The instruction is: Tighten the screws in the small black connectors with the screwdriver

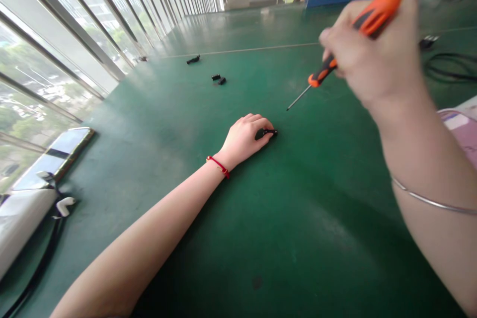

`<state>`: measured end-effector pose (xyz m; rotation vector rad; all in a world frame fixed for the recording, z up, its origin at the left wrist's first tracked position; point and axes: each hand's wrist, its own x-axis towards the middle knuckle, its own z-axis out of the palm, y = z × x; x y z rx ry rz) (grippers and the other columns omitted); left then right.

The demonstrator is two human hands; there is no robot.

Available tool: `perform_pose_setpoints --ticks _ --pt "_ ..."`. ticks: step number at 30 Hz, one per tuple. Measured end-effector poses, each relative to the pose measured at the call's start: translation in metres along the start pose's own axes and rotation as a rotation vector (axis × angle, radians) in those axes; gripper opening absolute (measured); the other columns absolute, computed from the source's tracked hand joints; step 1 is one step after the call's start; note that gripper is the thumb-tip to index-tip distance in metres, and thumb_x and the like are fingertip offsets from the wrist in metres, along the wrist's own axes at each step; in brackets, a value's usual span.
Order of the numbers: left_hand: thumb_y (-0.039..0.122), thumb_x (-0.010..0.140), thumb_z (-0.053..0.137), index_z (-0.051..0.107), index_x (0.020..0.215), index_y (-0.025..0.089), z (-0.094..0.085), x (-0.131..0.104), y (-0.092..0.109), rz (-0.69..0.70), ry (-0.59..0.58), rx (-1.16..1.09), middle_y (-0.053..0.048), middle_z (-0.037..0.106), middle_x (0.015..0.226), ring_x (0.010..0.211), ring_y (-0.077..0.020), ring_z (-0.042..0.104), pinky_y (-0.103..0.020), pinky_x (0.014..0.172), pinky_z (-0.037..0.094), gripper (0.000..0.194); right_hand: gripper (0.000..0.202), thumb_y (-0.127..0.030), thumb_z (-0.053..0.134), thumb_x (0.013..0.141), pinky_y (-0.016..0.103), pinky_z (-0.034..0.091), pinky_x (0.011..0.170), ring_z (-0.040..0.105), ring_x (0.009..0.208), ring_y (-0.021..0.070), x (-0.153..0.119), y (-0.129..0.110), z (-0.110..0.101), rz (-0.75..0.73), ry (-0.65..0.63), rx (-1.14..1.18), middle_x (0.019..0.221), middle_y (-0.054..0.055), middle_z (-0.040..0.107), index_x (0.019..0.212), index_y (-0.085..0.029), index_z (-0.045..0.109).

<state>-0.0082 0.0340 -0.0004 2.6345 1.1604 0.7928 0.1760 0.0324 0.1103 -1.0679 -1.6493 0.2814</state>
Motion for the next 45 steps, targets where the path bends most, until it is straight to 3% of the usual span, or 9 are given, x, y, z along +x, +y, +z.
perform_pose_setpoints --ticks 2,5,14,27,39,45 --pt "0.022 0.083 0.054 0.064 0.088 0.019 0.0 0.0 0.0 -0.002 0.0 -0.005 -0.002 0.066 0.089 0.086 -0.0173 0.057 -0.03 0.077 0.045 0.012 0.022 -0.01 0.057 0.072 0.025 0.033 0.05 0.039 0.049 0.008 -0.004 -0.001 0.007 0.016 0.005 -0.087 0.05 -0.003 0.044 0.052 -0.015 0.05" --pt "0.022 0.083 0.054 0.065 0.088 0.019 0.001 0.0 -0.001 -0.004 -0.001 -0.005 -0.003 0.066 0.089 0.086 -0.0173 0.057 -0.03 0.078 0.045 0.013 0.023 -0.011 0.056 0.07 0.024 0.028 0.049 0.036 0.048 0.0067 -0.009 0.001 0.017 0.022 -0.032 -0.102 0.047 -0.005 0.037 0.049 -0.017 0.048" --pt "0.023 0.084 0.053 0.065 0.09 0.019 0.002 0.0 -0.002 0.004 0.002 0.001 -0.003 0.065 0.089 0.085 -0.0173 0.057 -0.031 0.078 0.046 0.014 0.031 -0.008 0.058 0.071 0.027 0.036 0.051 0.042 0.049 0.0102 -0.012 0.01 0.024 0.062 -0.112 -0.104 0.046 -0.004 0.038 0.046 -0.02 0.043" --pt "0.022 0.083 0.053 0.065 0.089 0.018 0.002 0.0 -0.002 0.008 0.005 -0.004 -0.003 0.065 0.09 0.085 -0.0174 0.057 -0.031 0.076 0.046 0.014 0.032 -0.009 0.057 0.07 0.028 0.036 0.05 0.044 0.049 0.011 -0.013 0.016 0.026 0.044 -0.124 -0.094 0.045 -0.003 0.04 0.044 -0.021 0.043" --pt "0.022 0.083 0.053 0.064 0.089 0.019 0.002 0.0 -0.002 0.002 -0.003 -0.003 -0.003 0.064 0.09 0.085 -0.0171 0.057 -0.031 0.077 0.046 0.013 0.031 -0.012 0.059 0.073 0.028 0.035 0.051 0.042 0.05 0.0109 -0.012 0.018 0.026 0.073 -0.162 -0.103 0.047 -0.004 0.04 0.047 -0.021 0.043" --pt "0.022 0.084 0.053 0.064 0.09 0.019 0.002 0.0 -0.001 -0.004 -0.013 -0.007 -0.003 0.064 0.09 0.087 -0.0173 0.057 -0.031 0.078 0.046 0.013 0.027 -0.015 0.068 0.065 0.026 0.034 0.05 0.043 0.052 0.0107 -0.008 0.019 0.017 -0.011 -0.166 -0.121 0.06 -0.005 0.047 0.069 -0.024 0.044"
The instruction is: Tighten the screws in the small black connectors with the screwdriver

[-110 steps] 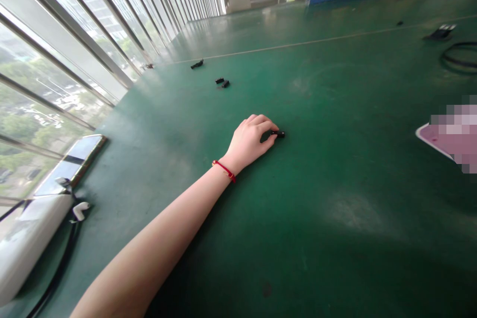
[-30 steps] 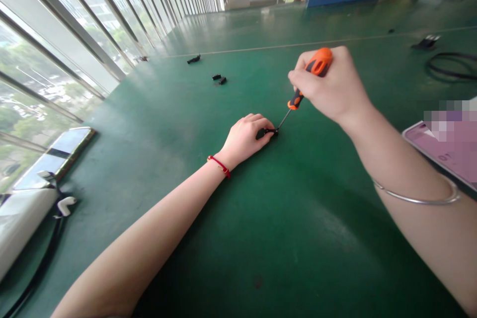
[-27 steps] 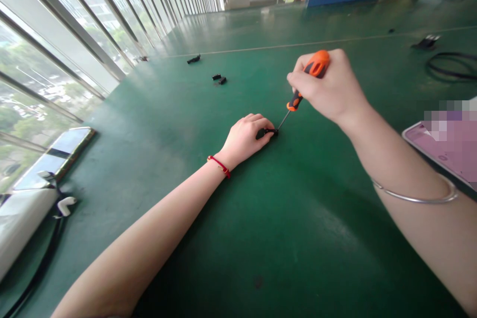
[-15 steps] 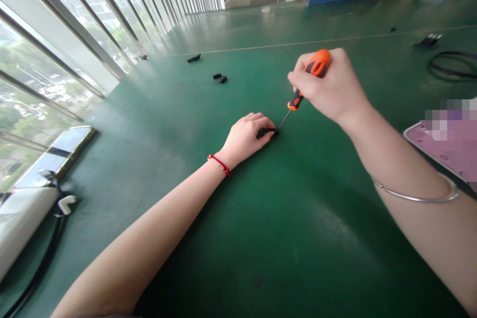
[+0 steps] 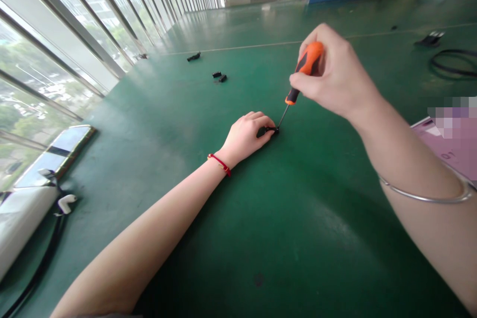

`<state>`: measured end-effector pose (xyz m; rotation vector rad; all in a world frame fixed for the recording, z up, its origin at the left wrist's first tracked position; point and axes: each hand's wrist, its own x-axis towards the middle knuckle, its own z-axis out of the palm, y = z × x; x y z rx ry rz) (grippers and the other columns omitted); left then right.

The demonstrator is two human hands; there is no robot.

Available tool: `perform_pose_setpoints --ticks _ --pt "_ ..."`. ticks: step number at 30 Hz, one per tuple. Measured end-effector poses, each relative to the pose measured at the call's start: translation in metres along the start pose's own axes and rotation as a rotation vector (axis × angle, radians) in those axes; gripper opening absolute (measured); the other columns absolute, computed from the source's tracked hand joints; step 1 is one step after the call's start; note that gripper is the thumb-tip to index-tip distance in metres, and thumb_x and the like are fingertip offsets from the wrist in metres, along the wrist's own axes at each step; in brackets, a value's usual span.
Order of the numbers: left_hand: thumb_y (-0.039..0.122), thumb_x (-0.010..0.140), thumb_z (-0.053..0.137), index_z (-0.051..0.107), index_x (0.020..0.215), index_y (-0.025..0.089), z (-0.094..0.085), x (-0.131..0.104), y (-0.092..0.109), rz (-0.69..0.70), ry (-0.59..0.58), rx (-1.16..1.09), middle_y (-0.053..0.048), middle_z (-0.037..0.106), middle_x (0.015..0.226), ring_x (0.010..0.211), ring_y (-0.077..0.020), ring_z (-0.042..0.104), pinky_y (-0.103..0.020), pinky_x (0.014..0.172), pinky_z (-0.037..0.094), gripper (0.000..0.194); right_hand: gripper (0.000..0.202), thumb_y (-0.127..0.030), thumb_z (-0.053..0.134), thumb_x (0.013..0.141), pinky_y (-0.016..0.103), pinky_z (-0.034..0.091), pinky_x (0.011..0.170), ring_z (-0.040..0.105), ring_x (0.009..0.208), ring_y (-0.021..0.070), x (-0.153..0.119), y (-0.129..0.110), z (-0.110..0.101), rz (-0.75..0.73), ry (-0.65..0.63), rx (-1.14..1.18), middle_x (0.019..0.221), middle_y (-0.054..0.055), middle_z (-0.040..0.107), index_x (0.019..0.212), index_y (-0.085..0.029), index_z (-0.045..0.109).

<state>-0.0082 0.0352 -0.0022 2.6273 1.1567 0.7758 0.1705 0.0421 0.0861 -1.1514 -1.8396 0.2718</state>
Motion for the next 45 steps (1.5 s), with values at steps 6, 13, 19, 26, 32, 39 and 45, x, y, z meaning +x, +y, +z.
perform_pose_setpoints --ticks 6,13,19,26,32,39,45 --pt "0.021 0.083 0.053 0.064 0.091 0.019 0.0 -0.001 0.0 0.005 -0.002 -0.008 -0.003 0.064 0.091 0.087 -0.0172 0.057 -0.031 0.079 0.046 0.014 0.019 -0.026 0.067 0.073 0.027 0.031 0.05 0.043 0.052 0.0112 -0.001 -0.009 -0.013 -0.047 -0.065 -0.13 0.064 -0.003 0.049 0.076 -0.024 0.049" --pt "0.019 0.082 0.053 0.064 0.09 0.019 0.001 -0.001 -0.001 0.007 0.004 -0.009 -0.003 0.064 0.091 0.087 -0.0172 0.057 -0.031 0.079 0.046 0.013 0.015 -0.029 0.06 0.078 0.026 0.025 0.048 0.036 0.049 0.0097 -0.002 -0.017 -0.015 -0.057 0.012 -0.26 0.054 -0.002 0.043 0.067 -0.02 0.055" --pt "0.019 0.081 0.054 0.064 0.089 0.019 0.0 -0.001 -0.001 0.004 0.006 -0.029 -0.002 0.064 0.09 0.087 -0.0168 0.057 -0.03 0.079 0.047 0.012 0.014 -0.028 0.067 0.072 0.026 0.031 0.049 0.04 0.05 0.0105 -0.004 -0.021 -0.015 -0.028 -0.074 -0.23 0.056 -0.003 0.049 0.068 -0.022 0.055" --pt "0.017 0.079 0.055 0.064 0.087 0.019 -0.001 -0.001 -0.001 -0.021 0.031 -0.023 -0.002 0.064 0.088 0.085 -0.0173 0.057 -0.03 0.077 0.047 0.011 0.014 -0.018 0.068 0.065 0.026 0.03 0.048 0.042 0.05 0.0104 -0.006 -0.024 -0.01 -0.019 -0.047 -0.163 0.059 -0.004 0.051 0.073 -0.021 0.057" --pt "0.016 0.077 0.055 0.064 0.085 0.018 -0.002 -0.001 0.0 0.005 0.041 0.009 -0.003 0.064 0.088 0.084 -0.0175 0.057 -0.03 0.075 0.046 0.012 0.032 -0.042 0.058 0.079 0.028 0.032 0.05 0.043 0.049 0.0126 -0.029 -0.023 0.002 0.041 0.123 -0.143 0.05 -0.002 0.047 0.056 -0.021 0.05" --pt "0.015 0.077 0.054 0.063 0.085 0.018 -0.005 -0.002 0.005 -0.031 0.037 0.028 -0.002 0.063 0.089 0.079 -0.0153 0.06 -0.027 0.072 0.046 0.012 0.038 -0.025 0.067 0.066 0.03 0.042 0.05 0.053 0.053 0.0161 -0.074 -0.013 0.005 -0.039 0.272 0.055 0.069 -0.003 0.056 0.099 -0.028 0.048" --pt "0.015 0.077 0.054 0.062 0.083 0.018 -0.005 -0.003 0.003 -0.028 0.043 0.005 -0.002 0.062 0.09 0.08 -0.0149 0.06 -0.025 0.069 0.047 0.01 0.006 -0.029 0.061 0.077 0.03 0.042 0.045 0.055 0.047 0.0163 -0.108 -0.002 0.008 0.029 0.256 0.031 0.056 -0.004 0.054 0.079 -0.029 0.055"
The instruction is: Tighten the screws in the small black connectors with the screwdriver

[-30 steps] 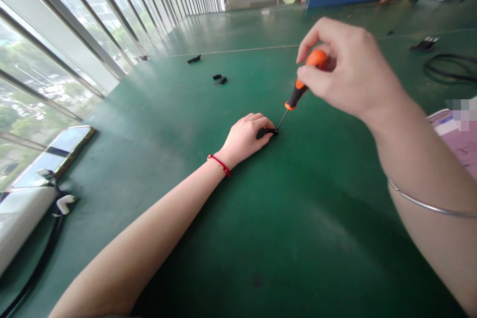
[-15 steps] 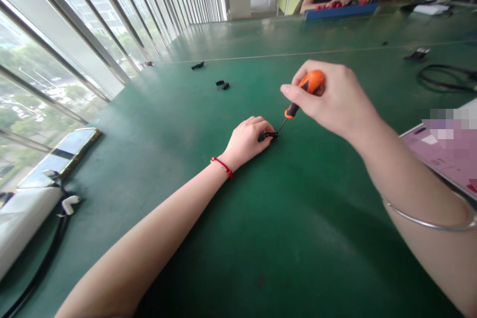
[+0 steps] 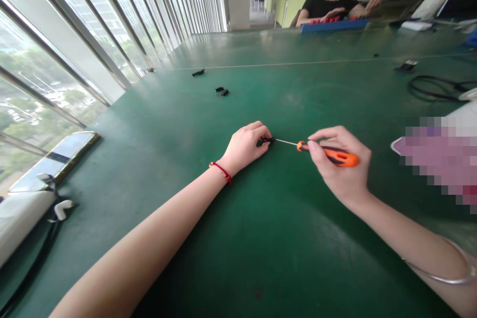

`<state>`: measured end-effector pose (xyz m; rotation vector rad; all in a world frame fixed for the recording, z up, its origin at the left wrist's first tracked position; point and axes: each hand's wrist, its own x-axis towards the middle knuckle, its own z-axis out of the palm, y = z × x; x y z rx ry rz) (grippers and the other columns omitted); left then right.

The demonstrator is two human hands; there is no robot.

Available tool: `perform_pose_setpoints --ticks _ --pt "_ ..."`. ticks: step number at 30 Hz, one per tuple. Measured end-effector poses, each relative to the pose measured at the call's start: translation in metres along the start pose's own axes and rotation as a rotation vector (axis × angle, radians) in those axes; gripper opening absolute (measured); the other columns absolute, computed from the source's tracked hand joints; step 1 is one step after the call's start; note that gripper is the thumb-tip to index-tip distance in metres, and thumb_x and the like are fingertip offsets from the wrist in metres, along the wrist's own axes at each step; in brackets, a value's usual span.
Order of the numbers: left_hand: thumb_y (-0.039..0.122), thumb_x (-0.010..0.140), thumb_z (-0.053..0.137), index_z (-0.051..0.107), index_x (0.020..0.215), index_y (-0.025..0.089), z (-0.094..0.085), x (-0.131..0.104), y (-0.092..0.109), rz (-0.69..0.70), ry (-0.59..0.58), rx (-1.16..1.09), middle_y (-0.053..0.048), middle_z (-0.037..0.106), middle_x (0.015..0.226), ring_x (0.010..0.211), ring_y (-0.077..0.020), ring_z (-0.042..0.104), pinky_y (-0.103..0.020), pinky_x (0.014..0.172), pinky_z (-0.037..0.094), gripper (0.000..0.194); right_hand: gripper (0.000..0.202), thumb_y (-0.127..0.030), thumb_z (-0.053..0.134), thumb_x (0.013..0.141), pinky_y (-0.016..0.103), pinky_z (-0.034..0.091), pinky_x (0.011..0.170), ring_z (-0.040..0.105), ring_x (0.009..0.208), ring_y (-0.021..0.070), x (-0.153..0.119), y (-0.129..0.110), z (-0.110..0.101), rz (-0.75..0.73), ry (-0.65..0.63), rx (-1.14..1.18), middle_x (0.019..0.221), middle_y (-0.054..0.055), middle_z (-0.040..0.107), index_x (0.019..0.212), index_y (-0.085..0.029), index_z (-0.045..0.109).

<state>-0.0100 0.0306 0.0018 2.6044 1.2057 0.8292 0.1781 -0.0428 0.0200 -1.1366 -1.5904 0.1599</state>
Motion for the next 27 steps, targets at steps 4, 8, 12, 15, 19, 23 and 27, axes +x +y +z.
perform_pose_setpoints --ticks 4,8,12,15,19,23,27 --pt "0.016 0.078 0.054 0.061 0.082 0.018 0.001 -0.001 -0.002 -0.001 -0.001 -0.005 -0.003 0.062 0.092 0.081 -0.015 0.061 -0.025 0.069 0.048 0.009 0.031 -0.019 0.063 0.069 0.034 0.047 0.052 0.057 0.057 0.0187 -0.008 0.005 0.002 -0.108 0.053 0.05 0.069 -0.001 0.055 0.096 -0.03 0.053" --pt "0.017 0.079 0.053 0.061 0.082 0.018 0.001 -0.002 -0.002 0.006 -0.002 -0.007 -0.003 0.061 0.094 0.082 -0.0147 0.061 -0.025 0.069 0.048 0.008 0.034 -0.021 0.063 0.068 0.037 0.048 0.053 0.055 0.056 0.0203 -0.013 0.003 0.003 -0.08 -0.022 0.079 0.067 -0.002 0.053 0.098 -0.031 0.052" --pt "0.016 0.078 0.053 0.06 0.081 0.018 0.001 -0.002 -0.002 0.008 0.002 -0.007 -0.003 0.061 0.092 0.08 -0.0145 0.06 -0.024 0.068 0.048 0.007 0.016 -0.022 0.062 0.072 0.036 0.048 0.054 0.056 0.051 0.0192 -0.016 -0.001 0.004 -0.079 -0.053 -0.004 0.06 -0.003 0.056 0.085 -0.03 0.056" --pt "0.016 0.079 0.053 0.059 0.081 0.017 0.001 -0.002 -0.001 0.015 0.0 0.0 -0.003 0.06 0.091 0.08 -0.0146 0.059 -0.024 0.068 0.047 0.007 0.035 -0.018 0.063 0.068 0.036 0.05 0.058 0.059 0.061 0.0196 -0.015 0.0 0.006 -0.119 0.042 0.064 0.072 0.0 0.056 0.099 -0.029 0.052" --pt "0.017 0.078 0.052 0.059 0.081 0.017 0.001 -0.001 0.0 0.018 -0.008 0.009 -0.003 0.06 0.09 0.08 -0.0148 0.059 -0.025 0.068 0.047 0.007 0.024 -0.019 0.064 0.071 0.031 0.047 0.054 0.054 0.054 0.0161 -0.013 0.004 0.006 -0.094 -0.028 0.034 0.058 -0.003 0.051 0.092 -0.025 0.054" --pt "0.017 0.078 0.052 0.058 0.081 0.018 0.001 -0.001 0.0 0.002 -0.011 0.0 -0.003 0.06 0.09 0.08 -0.0148 0.059 -0.024 0.069 0.046 0.007 0.021 -0.016 0.064 0.072 0.028 0.048 0.056 0.058 0.057 0.0136 -0.014 0.004 0.007 -0.107 0.009 0.042 0.067 -0.002 0.058 0.089 -0.023 0.054" --pt "0.017 0.077 0.053 0.059 0.08 0.018 0.0 0.0 0.001 -0.008 -0.018 -0.003 -0.003 0.061 0.09 0.08 -0.0148 0.059 -0.024 0.068 0.046 0.007 0.039 -0.015 0.067 0.068 0.03 0.049 0.056 0.056 0.059 0.0149 -0.014 0.006 0.007 -0.131 0.021 0.115 0.071 -0.001 0.054 0.103 -0.023 0.051"
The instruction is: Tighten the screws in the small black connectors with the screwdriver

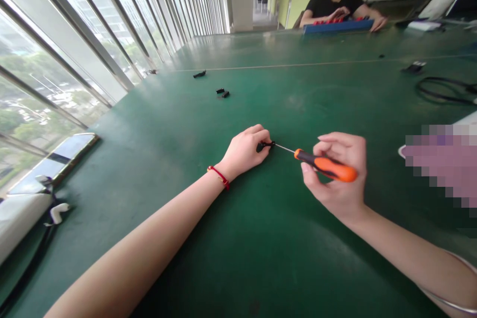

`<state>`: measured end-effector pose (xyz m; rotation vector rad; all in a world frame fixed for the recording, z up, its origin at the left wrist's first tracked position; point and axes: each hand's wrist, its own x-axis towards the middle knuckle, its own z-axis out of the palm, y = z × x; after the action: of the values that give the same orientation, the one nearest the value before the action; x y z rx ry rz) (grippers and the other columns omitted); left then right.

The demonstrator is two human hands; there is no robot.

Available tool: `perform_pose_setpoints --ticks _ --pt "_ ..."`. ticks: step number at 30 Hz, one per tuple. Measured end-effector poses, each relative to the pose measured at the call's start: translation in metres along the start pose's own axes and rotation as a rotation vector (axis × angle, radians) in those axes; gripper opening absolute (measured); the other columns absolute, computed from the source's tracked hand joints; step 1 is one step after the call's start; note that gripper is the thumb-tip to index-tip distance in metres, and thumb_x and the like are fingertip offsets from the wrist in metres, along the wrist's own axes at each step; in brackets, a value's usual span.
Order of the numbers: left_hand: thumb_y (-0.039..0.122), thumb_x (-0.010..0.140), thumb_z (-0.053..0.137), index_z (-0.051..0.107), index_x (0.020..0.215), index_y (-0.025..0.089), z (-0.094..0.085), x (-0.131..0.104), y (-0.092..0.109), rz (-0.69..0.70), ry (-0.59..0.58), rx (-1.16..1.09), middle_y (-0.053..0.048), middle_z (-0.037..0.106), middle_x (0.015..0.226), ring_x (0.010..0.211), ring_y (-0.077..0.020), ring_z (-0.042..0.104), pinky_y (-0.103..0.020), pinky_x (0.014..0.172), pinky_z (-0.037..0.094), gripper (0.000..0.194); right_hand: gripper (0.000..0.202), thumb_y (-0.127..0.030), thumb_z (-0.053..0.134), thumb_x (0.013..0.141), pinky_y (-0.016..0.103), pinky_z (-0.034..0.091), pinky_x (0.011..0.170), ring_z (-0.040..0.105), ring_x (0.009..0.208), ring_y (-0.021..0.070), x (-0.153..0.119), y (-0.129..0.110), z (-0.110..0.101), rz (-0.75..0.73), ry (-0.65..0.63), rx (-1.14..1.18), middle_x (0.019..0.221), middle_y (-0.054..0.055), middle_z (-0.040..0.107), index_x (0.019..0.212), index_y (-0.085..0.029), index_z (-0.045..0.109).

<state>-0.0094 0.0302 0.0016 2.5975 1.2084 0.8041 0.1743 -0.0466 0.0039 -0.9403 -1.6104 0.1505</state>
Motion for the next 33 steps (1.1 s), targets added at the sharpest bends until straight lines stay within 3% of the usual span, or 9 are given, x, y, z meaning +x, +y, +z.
perform_pose_setpoints --ticks 4,8,13,17,22,26,28,31,33 --pt "0.017 0.077 0.053 0.059 0.079 0.018 -0.0002 -0.0002 0.0003 -0.004 0.001 -0.004 -0.002 0.061 0.091 0.08 -0.0146 0.059 -0.024 0.069 0.046 0.007 0.018 -0.016 0.064 0.073 0.031 0.048 0.059 0.057 0.06 0.0156 -0.0015 0.0 -0.0011 0.019 -0.07 -0.11 0.064 -0.001 0.056 0.088 -0.023 0.057" --pt "0.017 0.076 0.053 0.059 0.079 0.018 -0.0004 -0.0001 0.0006 -0.01 0.0 0.001 -0.002 0.061 0.091 0.08 -0.0144 0.059 -0.024 0.067 0.046 0.007 0.04 -0.015 0.066 0.068 0.031 0.05 0.061 0.056 0.065 0.0152 -0.0018 -0.0021 -0.0008 -0.008 0.003 -0.035 0.079 0.001 0.055 0.104 -0.021 0.052" --pt "0.018 0.077 0.053 0.059 0.079 0.018 -0.0004 0.0002 0.0005 -0.015 -0.002 -0.009 -0.002 0.061 0.091 0.08 -0.0145 0.059 -0.023 0.068 0.046 0.007 0.019 -0.017 0.064 0.072 0.033 0.048 0.065 0.055 0.058 0.0151 -0.0023 -0.0031 -0.001 -0.018 -0.094 -0.125 0.06 -0.003 0.056 0.09 -0.022 0.057" --pt "0.018 0.077 0.053 0.059 0.079 0.018 -0.0003 0.0 0.0007 -0.016 0.001 -0.009 -0.002 0.061 0.09 0.08 -0.0144 0.059 -0.023 0.067 0.046 0.006 0.039 -0.017 0.066 0.068 0.033 0.05 0.065 0.057 0.07 0.0169 -0.0027 -0.0007 -0.0011 -0.008 0.028 -0.06 0.083 0.003 0.056 0.105 -0.021 0.053" --pt "0.018 0.076 0.053 0.059 0.079 0.018 -0.0005 0.0 0.0009 -0.016 0.002 -0.014 -0.002 0.061 0.09 0.08 -0.0145 0.059 -0.024 0.068 0.046 0.006 0.023 -0.017 0.063 0.073 0.032 0.047 0.062 0.048 0.05 0.0122 -0.0003 -0.0039 -0.0011 -0.048 -0.104 -0.151 0.057 -0.005 0.05 0.094 -0.022 0.057" --pt "0.018 0.076 0.053 0.059 0.078 0.018 -0.0007 0.0002 0.0011 -0.016 0.002 -0.01 -0.002 0.061 0.089 0.079 -0.0144 0.059 -0.024 0.067 0.046 0.006 0.045 -0.012 0.063 0.07 0.031 0.049 0.06 0.055 0.061 0.0143 0.0005 -0.006 0.0007 -0.049 -0.005 -0.044 0.076 0.0 0.054 0.112 -0.022 0.05" --pt "0.018 0.076 0.053 0.059 0.079 0.018 -0.0008 0.0001 0.0014 -0.015 0.002 -0.008 -0.002 0.061 0.09 0.079 -0.0143 0.059 -0.024 0.067 0.046 0.007 0.049 -0.014 0.065 0.068 0.032 0.05 0.06 0.055 0.063 0.0151 0.0006 -0.0056 0.0005 -0.041 -0.032 -0.023 0.077 0.001 0.054 0.114 -0.022 0.049" --pt "0.018 0.076 0.053 0.059 0.079 0.018 -0.0007 -0.0001 0.0016 -0.014 0.002 -0.005 -0.002 0.061 0.09 0.08 -0.0146 0.059 -0.024 0.067 0.046 0.007 0.023 -0.016 0.064 0.072 0.032 0.049 0.061 0.056 0.06 0.0148 -0.0005 -0.0042 -0.0007 -0.06 -0.124 -0.119 0.066 -0.002 0.057 0.093 -0.023 0.058" --pt "0.018 0.076 0.053 0.059 0.079 0.018 -0.0005 -0.0001 0.0014 -0.014 0.003 -0.003 -0.002 0.061 0.09 0.08 -0.0146 0.059 -0.024 0.067 0.046 0.007 0.017 -0.015 0.063 0.073 0.031 0.05 0.063 0.058 0.064 0.0151 -0.0018 -0.0028 -0.0009 -0.062 -0.096 -0.151 0.073 0.001 0.062 0.088 -0.022 0.06"
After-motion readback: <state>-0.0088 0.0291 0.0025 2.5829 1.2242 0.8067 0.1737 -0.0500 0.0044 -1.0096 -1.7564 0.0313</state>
